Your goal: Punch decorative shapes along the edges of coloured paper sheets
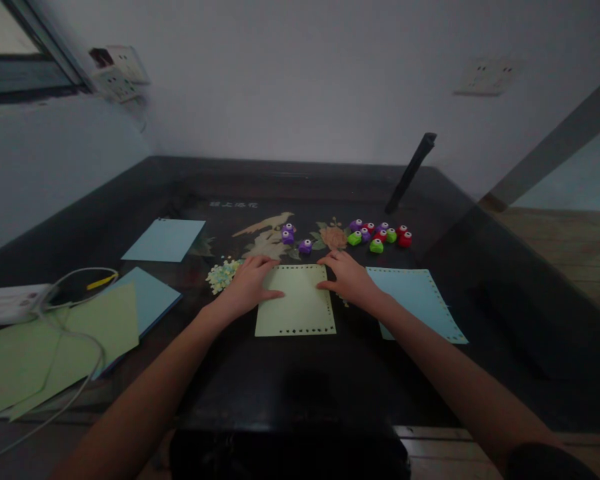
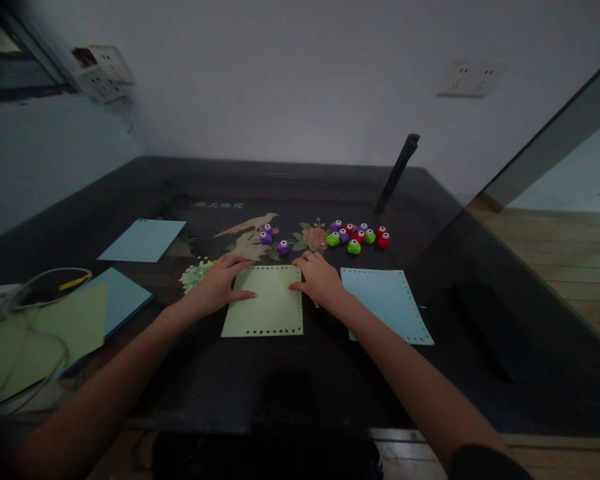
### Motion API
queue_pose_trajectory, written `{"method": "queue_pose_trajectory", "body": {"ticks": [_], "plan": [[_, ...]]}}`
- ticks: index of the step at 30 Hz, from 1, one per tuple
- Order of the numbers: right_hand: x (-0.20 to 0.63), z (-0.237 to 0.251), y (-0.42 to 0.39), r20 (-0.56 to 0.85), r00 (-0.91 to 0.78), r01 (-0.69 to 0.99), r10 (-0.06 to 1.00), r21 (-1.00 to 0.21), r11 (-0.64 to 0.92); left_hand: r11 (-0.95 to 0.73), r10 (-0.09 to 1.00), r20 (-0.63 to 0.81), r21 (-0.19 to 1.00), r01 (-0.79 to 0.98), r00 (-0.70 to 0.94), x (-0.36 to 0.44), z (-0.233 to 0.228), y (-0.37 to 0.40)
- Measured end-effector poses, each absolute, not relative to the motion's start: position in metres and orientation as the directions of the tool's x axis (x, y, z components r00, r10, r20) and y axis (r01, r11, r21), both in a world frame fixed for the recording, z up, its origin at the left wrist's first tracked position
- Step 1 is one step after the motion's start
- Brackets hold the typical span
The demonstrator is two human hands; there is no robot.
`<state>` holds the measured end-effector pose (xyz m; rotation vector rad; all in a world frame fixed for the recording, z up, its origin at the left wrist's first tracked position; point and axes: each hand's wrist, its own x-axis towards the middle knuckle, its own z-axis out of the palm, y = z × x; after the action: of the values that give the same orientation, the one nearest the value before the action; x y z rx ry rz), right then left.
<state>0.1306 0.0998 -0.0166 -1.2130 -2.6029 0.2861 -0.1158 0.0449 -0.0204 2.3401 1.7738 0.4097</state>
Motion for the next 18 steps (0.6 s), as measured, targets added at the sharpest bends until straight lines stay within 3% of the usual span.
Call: {"method": "queue_pose_trajectory", "body": {"ticks": [11,18], "plan": [[0.1265,-0.0178,0.0979,0.197,-0.577,0.679,0.793,-0.424,0.6,-0.295,0.954,0.166,0.388,0.873,0.249,-0.1132,-0.0169,0.0422],[0.1244,-0.0166,0.0969,0.094,-0.515,0.497,0.852,-0.777,0.386,-0.292,0.954,0.2,0.466,0.835,0.221,-0.1115,-0.0207,0.0429]]}}
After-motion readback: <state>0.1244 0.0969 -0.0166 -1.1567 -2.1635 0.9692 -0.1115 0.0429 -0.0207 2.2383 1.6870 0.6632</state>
